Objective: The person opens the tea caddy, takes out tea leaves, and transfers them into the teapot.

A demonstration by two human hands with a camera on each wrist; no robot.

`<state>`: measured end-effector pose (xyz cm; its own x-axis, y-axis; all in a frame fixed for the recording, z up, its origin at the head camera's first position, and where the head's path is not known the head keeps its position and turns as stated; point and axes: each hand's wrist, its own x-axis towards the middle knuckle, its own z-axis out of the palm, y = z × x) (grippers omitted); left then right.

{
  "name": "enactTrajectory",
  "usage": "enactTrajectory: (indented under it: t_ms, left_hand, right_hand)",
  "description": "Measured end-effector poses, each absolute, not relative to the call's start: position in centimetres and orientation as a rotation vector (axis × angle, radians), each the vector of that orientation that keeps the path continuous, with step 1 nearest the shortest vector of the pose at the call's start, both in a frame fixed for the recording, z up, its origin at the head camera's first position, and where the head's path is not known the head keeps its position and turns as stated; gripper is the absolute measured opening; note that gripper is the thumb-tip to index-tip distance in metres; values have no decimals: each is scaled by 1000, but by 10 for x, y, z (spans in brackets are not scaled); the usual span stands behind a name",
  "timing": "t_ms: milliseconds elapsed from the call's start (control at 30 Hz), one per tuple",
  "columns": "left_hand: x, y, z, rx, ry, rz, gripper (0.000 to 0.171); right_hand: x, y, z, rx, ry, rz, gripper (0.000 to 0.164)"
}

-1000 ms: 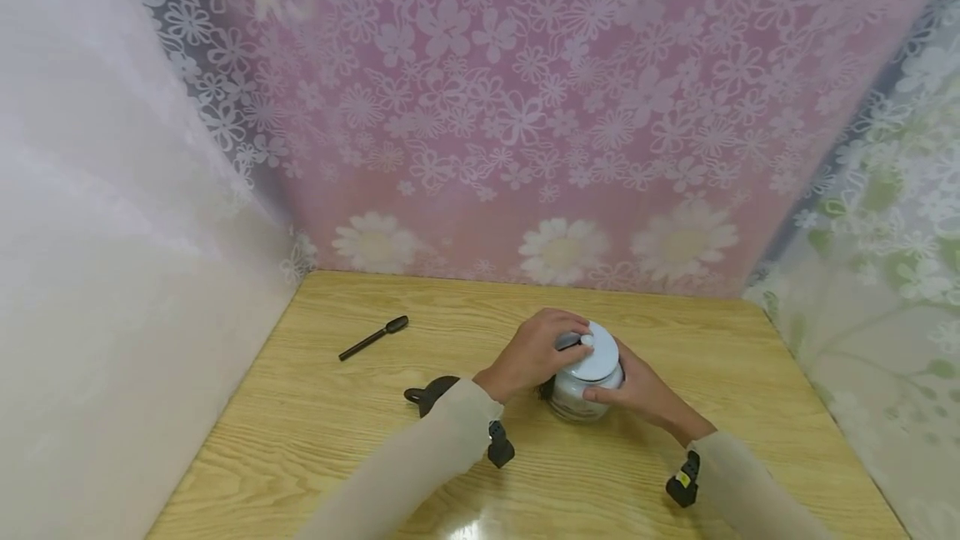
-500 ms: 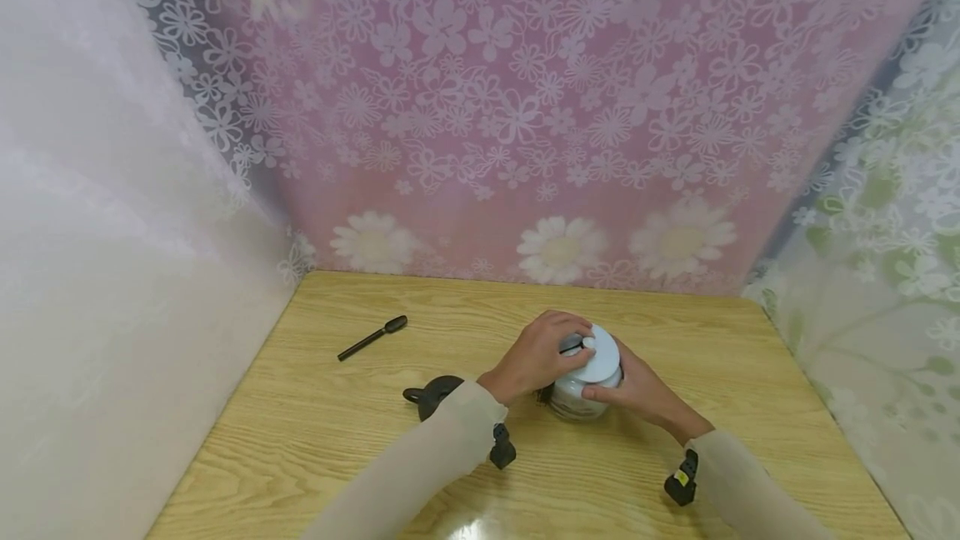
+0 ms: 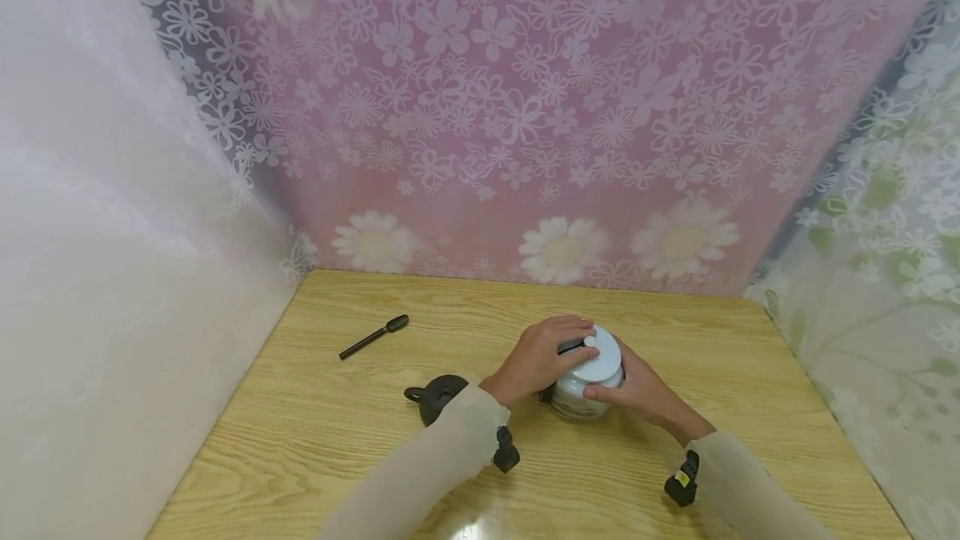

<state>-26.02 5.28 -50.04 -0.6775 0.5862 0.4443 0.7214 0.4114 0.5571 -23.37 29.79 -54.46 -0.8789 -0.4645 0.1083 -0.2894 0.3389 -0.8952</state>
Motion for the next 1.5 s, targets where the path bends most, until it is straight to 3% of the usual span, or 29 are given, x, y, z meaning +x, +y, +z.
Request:
enactTrajectory:
  t_ms: [1500]
  left_hand:
    - [-266,51,-510,-1177,-2416,-993,41]
  right_hand:
    - [-233,294,-547,-625,2547,-1494,103]
